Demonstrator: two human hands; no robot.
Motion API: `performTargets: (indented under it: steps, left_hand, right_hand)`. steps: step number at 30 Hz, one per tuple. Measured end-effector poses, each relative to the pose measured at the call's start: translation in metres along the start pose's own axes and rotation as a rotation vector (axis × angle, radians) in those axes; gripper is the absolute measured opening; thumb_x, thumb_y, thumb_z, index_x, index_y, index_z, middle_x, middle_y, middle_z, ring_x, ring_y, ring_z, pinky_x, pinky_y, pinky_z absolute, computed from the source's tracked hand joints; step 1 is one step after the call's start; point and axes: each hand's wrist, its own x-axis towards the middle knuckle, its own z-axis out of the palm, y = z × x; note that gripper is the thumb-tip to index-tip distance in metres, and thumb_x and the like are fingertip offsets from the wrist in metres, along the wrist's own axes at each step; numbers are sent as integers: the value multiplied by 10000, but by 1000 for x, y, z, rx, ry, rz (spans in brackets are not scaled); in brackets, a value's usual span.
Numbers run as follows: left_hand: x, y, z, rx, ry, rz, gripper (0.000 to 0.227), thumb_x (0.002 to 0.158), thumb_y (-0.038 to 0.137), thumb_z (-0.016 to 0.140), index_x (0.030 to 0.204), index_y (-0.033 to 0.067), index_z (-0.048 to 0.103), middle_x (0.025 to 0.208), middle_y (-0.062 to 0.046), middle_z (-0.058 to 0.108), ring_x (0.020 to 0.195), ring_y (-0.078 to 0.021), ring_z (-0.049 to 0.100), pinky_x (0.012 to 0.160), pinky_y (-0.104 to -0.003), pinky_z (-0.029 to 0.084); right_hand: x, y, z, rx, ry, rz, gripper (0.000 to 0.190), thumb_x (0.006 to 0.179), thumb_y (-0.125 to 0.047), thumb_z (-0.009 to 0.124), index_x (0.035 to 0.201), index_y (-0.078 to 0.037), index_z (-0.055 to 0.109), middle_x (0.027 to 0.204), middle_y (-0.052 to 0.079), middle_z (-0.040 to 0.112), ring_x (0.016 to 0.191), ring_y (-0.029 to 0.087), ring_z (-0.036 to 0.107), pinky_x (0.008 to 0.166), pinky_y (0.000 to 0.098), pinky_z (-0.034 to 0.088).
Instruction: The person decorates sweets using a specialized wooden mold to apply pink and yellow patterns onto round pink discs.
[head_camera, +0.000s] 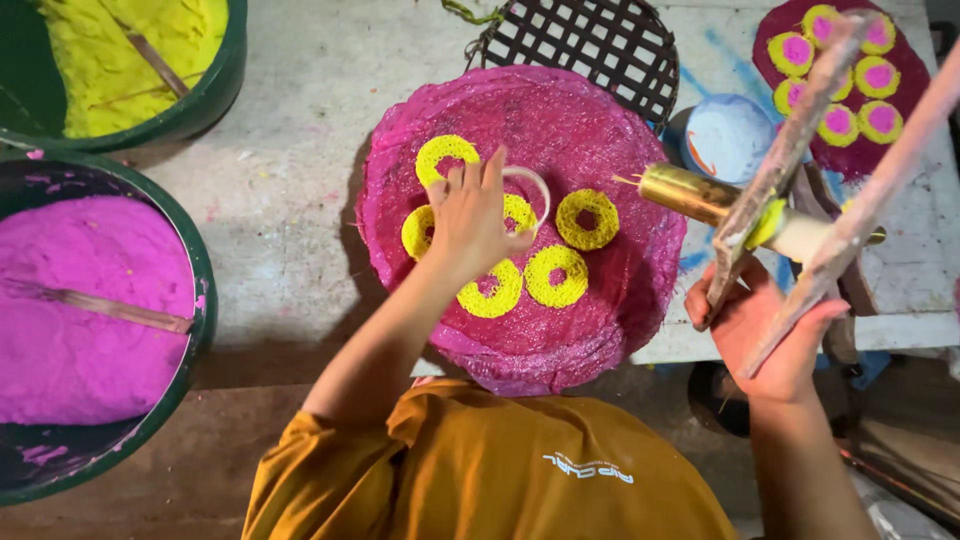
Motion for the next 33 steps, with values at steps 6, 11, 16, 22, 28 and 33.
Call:
performTargets:
  steps: [6, 11, 16, 22, 28, 33]
  left_hand:
    - [123, -43, 10, -23, -85, -34, 1071, 685, 651, 833, 1505, 132, 379, 1390, -193, 512, 1300, -366, 470, 1052, -651, 263]
    - [166, -188, 12, -87, -315, -253, 617, 984, 594, 583, 1240, 42, 682, 1229, -194, 675, 1143, -333, 625, 1053, -548, 397]
    - [115, -241, 55, -1183, -288, -427, 314, 1027, 217, 616, 1254, 11, 684, 1135, -137, 736, 1012, -260, 689, 898, -447, 582]
    - [23, -220, 59, -1407, 53, -452, 375, 1015, 140, 462, 1323, 38, 652, 1230, -118, 728, 1103, -247, 690, 974, -415, 570]
    - [-131, -106, 104, -1599, 514, -555, 467, 1040, 97, 437, 1501, 36, 394, 1478, -120, 522, 1304, -227, 527, 1117, -404, 419]
    - [-171, -55, 59, -818, 718, -238, 732, 946, 72, 692, 1565, -10, 310, 1486, -175, 313, 1423, -274, 383, 1250, -453, 298]
  right_hand:
    - [-25, 22, -18, 90, 131, -79, 1155, 691, -998, 464, 1290, -11, 484, 1107, 111, 564, 835, 290, 475, 829, 416, 370]
    - [-55, 29, -12, 55, 197, -102, 1198, 685, -1011, 474, 1319, 6, 472, 1126, 103, 569, 966, 300, 499, 845, 408, 365]
    - [-56, 33, -3, 77, 237, -127, 1237, 663, -998, 489, 1423, -22, 460, 1180, 78, 544, 946, 270, 473, 838, 405, 366]
    - [-31, 31, 2, 47, 128, -118, 1188, 701, -1001, 473, 1348, -5, 479, 1094, 75, 511, 932, 274, 468, 845, 401, 373]
    - [4, 34, 24, 77, 5, -95, 1154, 706, -992, 484, 1332, -21, 493, 1121, 69, 511, 954, 255, 473, 836, 389, 380]
    - [13, 35, 40, 60, -34, -51, 1153, 688, -990, 480, 1351, -47, 494, 1144, 61, 524, 941, 256, 489, 824, 388, 384]
